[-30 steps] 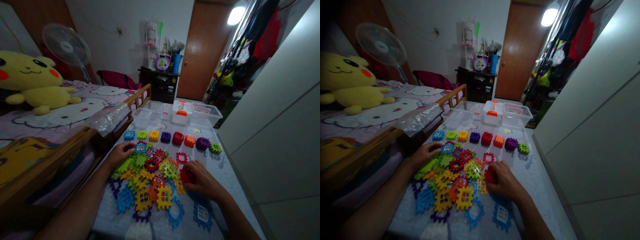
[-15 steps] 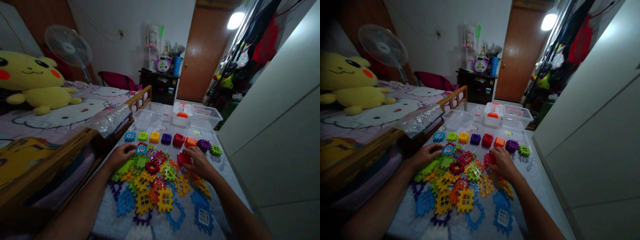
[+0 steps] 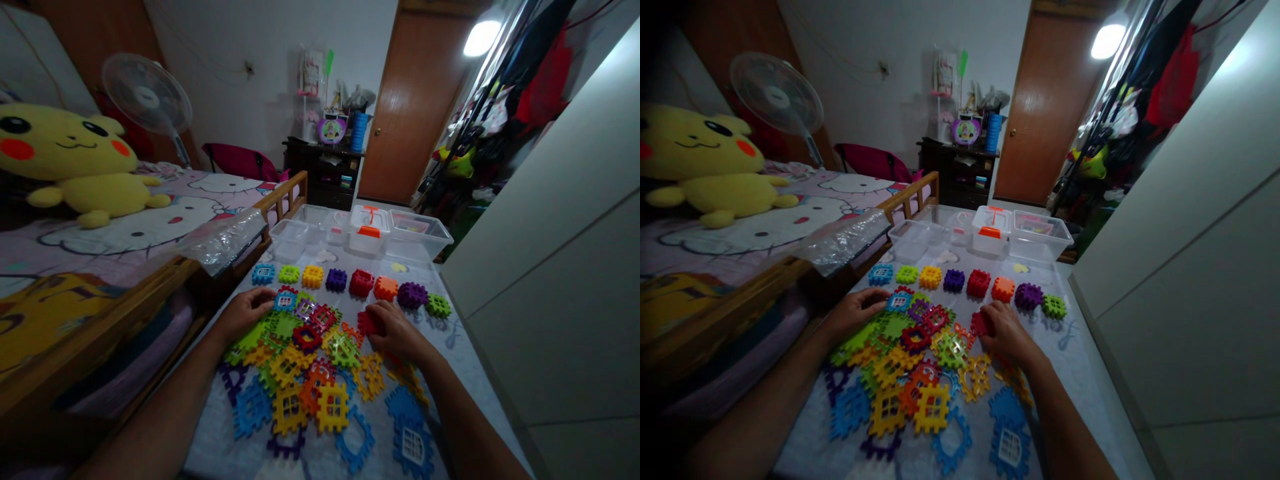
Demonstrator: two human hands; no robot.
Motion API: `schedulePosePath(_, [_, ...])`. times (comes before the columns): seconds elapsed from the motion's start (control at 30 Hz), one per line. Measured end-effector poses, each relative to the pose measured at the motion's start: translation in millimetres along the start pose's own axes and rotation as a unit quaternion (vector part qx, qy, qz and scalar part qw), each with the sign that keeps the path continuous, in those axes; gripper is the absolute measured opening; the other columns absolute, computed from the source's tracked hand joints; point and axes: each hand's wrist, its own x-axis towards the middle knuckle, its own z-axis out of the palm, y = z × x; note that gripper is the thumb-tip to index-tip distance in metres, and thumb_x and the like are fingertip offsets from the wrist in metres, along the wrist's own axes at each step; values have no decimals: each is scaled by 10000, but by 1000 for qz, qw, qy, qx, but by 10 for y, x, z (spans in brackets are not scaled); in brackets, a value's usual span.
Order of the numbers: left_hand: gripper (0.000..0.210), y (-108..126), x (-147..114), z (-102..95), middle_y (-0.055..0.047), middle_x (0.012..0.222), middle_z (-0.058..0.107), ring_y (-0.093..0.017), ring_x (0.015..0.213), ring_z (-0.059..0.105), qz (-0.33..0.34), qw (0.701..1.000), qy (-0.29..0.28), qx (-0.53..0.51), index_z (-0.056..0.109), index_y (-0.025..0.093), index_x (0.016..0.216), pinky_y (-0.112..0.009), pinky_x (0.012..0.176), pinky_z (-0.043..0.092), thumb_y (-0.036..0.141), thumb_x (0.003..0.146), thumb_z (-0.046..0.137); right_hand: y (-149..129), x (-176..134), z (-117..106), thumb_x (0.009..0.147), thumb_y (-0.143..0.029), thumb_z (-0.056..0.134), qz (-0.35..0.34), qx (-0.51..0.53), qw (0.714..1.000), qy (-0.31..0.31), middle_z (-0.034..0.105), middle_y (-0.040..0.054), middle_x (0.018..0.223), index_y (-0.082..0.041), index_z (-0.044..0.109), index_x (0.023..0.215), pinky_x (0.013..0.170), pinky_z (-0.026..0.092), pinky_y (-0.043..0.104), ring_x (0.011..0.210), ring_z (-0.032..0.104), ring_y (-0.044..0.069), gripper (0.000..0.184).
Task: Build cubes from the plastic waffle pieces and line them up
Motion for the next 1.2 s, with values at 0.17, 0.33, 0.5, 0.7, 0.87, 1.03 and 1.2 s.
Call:
schedulePosePath(0.17, [448,-32,8,-8,-59,942,733,-253,880,682,2,1000,3,4,697,166,969,-350,807,533,530,711,661,-27,18,-6,722,-188,643,-3,9,1000,1,571,121,1191,-170,600,1189,989,401,395,1114,499,261,469])
schedulePosePath(0.33, [453,-24,1,-3,-62,946,731,-254,896,680,-3,1000,2,9,681,162,984,-348,815,533,532,728,638,-44,22,-47,731,-211,646,-7,15,1000,-19,569,126,1192,-157,600,1210,993,399,389,1106,502,257,484])
schedulePosePath(0.5, [437,-33,11,-3,-57,947,733,-255,898,683,-6,1000,-6,16,671,169,1000,-350,816,535,519,742,628,-29,31,-19,709,-221,656,22,8,1000,-12,528,151,1256,-131,540,1287,1038,361,417,1169,465,280,596])
schedulePosePath(0.7, [450,-79,24,-13,-59,977,733,-247,906,688,-6,1000,-16,11,673,172,1018,-343,824,535,526,743,634,-37,11,28,685,-211,653,15,-14,1000,19,566,110,1058,-160,625,1044,936,421,399,1008,503,259,364])
schedulePosePath(0.87, [426,-70,18,-15,-56,960,741,-250,891,691,-2,1000,-13,-10,684,181,991,-348,816,542,514,727,658,-26,-5,-140,681,-220,658,-2,-9,995,101,573,102,1044,-187,597,1087,920,423,411,999,517,268,411])
schedulePosePath(1.03, [398,-79,24,-17,-54,934,746,-254,889,691,6,1000,-13,-17,696,184,966,-356,830,539,497,721,672,-29,348,-410,706,-272,649,5,-47,987,155,599,100,1020,-183,608,1087,880,429,392,970,550,267,393])
schedulePosePath(1.2, [387,-92,27,-25,-55,956,740,-251,904,687,13,1000,-21,1,688,186,985,-351,837,531,493,753,649,-28,791,-522,722,-328,656,63,-111,984,121,646,104,1013,-159,643,1108,828,424,327,925,585,242,422])
